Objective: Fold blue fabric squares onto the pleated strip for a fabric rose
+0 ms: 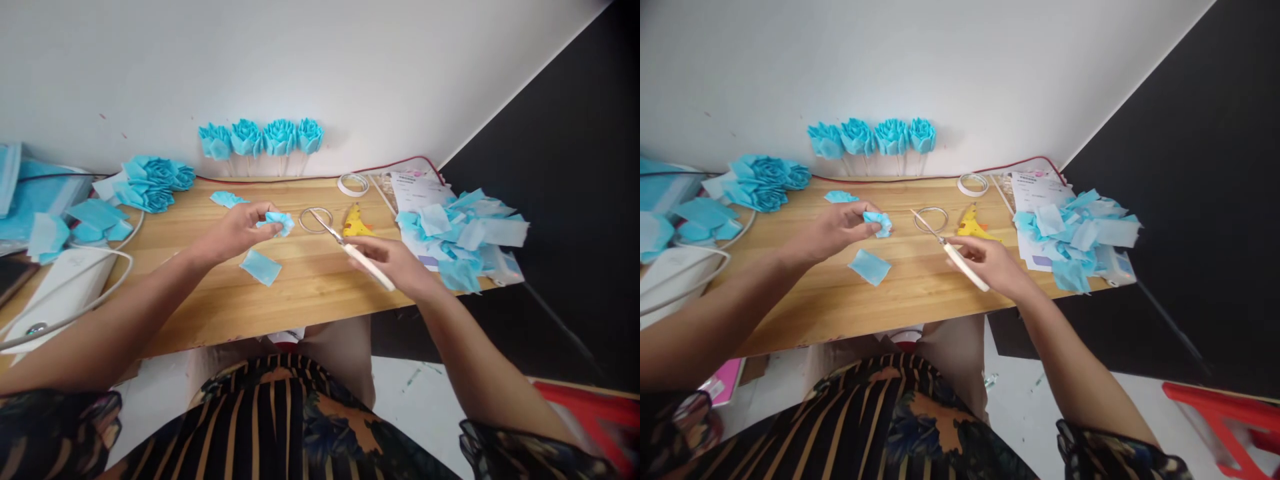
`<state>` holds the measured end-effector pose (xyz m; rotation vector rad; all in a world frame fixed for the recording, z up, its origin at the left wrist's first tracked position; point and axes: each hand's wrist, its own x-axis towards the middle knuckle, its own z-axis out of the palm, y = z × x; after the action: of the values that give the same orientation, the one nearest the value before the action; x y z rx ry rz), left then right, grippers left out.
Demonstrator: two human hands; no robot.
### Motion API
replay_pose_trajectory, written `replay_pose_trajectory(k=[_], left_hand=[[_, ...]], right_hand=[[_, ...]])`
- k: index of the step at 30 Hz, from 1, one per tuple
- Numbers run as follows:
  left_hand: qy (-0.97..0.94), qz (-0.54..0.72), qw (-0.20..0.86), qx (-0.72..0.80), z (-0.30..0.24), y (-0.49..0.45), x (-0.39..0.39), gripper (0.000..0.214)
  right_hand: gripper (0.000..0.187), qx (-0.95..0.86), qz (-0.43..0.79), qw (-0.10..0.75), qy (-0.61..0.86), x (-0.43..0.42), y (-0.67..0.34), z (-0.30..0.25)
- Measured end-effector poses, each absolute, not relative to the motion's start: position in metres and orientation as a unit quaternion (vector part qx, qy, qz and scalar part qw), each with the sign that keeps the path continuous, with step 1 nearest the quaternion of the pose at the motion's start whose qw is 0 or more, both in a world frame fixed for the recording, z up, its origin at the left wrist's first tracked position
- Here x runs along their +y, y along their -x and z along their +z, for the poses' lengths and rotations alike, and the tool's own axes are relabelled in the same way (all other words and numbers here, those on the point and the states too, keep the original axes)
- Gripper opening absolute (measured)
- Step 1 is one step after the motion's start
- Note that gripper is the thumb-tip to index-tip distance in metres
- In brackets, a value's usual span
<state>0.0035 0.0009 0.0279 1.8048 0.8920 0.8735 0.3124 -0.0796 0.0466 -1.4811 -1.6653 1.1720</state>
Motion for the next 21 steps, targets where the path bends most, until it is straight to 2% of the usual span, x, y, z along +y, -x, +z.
replay_pose_trajectory(k=[3, 7, 9, 12, 15, 17, 19, 21], left_hand=[[-0.737, 0.342, 0.455, 0.365, 0.028, 0.002, -0.005, 0.024], [-0.746, 0.323, 0.460, 0.358, 0.022, 0.011, -0.013, 0.025], [-0.754, 0.313, 0.455, 0.355, 0.016, 0.017, -0.017, 0.025], [-0.769, 0.294, 0.446, 0.352, 0.010, 0.024, -0.020, 0.024], [-0.772, 0.288, 0.444, 0.350, 0.012, 0.028, -0.023, 0.022], [-0.764, 0.308, 0.449, 0.346, 0.017, 0.028, -0.024, 0.021], [-0.748, 0.339, 0.461, 0.337, 0.024, 0.026, -0.025, 0.020], [-0.726, 0.368, 0.481, 0.327, 0.030, 0.022, -0.025, 0.024]], right_hand=[[0.045, -0.689, 0.341, 0.282, 0.574, -0.055, -0.292, 0.037], [0.035, -0.762, 0.135, 0.155, 0.614, -0.021, -0.263, 0.026], [0.039, -0.788, 0.082, 0.102, 0.601, -0.010, -0.250, 0.019], [0.041, -0.796, 0.066, 0.076, 0.598, -0.003, -0.239, 0.009], [0.032, -0.762, 0.161, 0.113, 0.617, -0.003, -0.243, 0.010], [0.030, -0.729, 0.316, 0.178, 0.580, -0.007, -0.251, 0.018], [0.038, -0.671, 0.507, 0.236, 0.487, -0.013, -0.258, 0.029], [0.043, -0.625, 0.617, 0.263, 0.399, -0.020, -0.262, 0.041]])
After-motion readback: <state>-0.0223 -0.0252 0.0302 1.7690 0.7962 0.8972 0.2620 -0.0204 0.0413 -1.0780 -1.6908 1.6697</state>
